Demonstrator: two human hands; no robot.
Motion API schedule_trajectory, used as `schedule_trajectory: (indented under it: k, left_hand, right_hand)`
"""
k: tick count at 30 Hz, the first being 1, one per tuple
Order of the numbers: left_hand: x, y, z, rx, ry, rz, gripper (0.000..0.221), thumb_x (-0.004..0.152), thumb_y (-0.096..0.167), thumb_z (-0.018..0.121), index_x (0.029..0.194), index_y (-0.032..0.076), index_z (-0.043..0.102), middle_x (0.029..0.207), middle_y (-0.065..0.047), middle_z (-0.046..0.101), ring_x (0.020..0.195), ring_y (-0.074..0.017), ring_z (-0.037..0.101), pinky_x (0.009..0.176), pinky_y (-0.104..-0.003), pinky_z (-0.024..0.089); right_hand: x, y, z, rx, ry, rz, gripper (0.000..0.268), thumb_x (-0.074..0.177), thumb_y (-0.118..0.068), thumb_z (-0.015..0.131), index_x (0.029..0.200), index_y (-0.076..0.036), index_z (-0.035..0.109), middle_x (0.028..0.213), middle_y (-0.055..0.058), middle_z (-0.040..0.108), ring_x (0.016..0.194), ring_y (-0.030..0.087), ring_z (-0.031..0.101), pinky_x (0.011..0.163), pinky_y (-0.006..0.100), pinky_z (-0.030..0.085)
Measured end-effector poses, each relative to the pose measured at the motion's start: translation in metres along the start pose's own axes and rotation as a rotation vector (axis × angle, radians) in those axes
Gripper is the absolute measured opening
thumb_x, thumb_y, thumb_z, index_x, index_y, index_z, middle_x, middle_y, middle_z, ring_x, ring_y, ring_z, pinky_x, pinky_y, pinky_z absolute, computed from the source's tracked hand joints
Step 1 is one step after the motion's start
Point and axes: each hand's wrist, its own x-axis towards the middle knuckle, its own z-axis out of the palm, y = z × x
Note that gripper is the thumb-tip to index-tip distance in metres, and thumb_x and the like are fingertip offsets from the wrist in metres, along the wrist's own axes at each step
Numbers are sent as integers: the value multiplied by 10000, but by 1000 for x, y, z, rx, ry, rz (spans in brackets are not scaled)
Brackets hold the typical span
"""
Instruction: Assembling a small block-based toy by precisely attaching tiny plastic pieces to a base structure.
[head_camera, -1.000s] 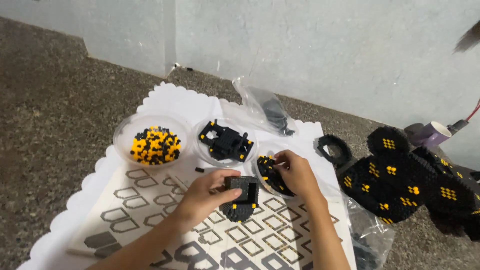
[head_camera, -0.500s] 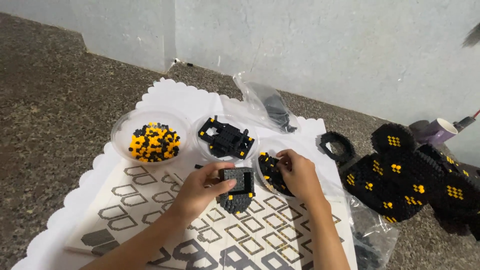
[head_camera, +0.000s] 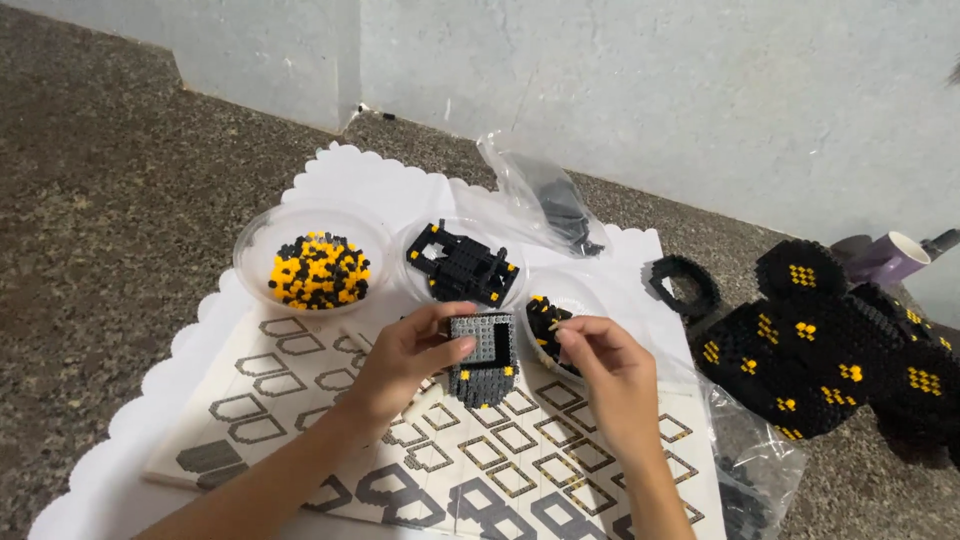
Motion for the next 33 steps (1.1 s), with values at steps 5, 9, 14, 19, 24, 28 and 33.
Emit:
schedule_trajectory:
  k: [5, 9, 14, 19, 24, 28, 33]
  left_hand:
    - [-5, 11, 4, -1, 20, -13, 464, 761, 172, 704, 1210, 71, 650, 833, -51, 551, 772, -164, 542, 743, -245, 503]
    - [-8, 15, 6, -50, -2, 18, 483, 746, 72, 704, 1223, 69, 623, 944, -110, 649, 841, -178, 624, 775, -293, 601]
    - [-8, 15, 5, 15, 24, 13, 465, 732, 139, 714, 1187, 77, 642, 979, -111, 669, 859, -191, 642, 769, -283, 592]
    - [-5, 9, 3, -16, 33, 22, 471, 742, 142, 708, 1195, 40, 628, 989, -110, 668, 882, -190, 631, 792, -282, 578]
    - [-7, 15, 6, -134, 62, -47, 477, 731, 92, 699, 1195, 11, 622, 1024, -124, 669, 904, -219, 634, 759, -326, 589]
    - [-7, 13, 6, -124, 68, -29, 482, 714, 91, 720, 1179, 23, 615, 1033, -121, 654, 859, -209, 602, 698, -322, 581]
    - [-15, 29, 18, -403, 210, -209, 780, 634, -55, 659, 1347, 195, 465, 1149, -154, 552, 1103, -270, 530, 873, -494, 491]
  right_hand:
    - [-3, 12, 9, 72, 43, -30, 106, 851, -94, 653, 921, -22, 688, 828, 60, 665, 731, 133, 592, 687, 239, 518]
    - [-5, 15, 17, 109, 72, -42, 81, 826, -68, 674, 881, -9, 679, 793, 82, 670, 670, 156, 602, 656, 258, 548]
    - [-8, 14, 18, 136, 45, -57, 87, 833, -56, 664, 883, 9, 694, 721, 98, 657, 642, 155, 588, 628, 254, 538]
    - [-11, 9, 21, 147, 48, -39, 121, 841, -62, 650, 905, 27, 703, 711, 118, 667, 627, 170, 590, 640, 263, 528]
    - [-12, 11, 24, 109, 49, -64, 130, 825, -58, 667, 925, 13, 711, 761, 102, 685, 632, 154, 601, 636, 247, 534]
    - [-12, 12, 27, 142, 30, -71, 141, 833, -43, 653, 950, 20, 700, 836, 107, 695, 664, 153, 616, 648, 244, 552]
    - [-13, 11, 29, 129, 35, -108, 178, 852, -39, 627, 1012, 16, 685, 860, 109, 691, 685, 147, 637, 642, 249, 568]
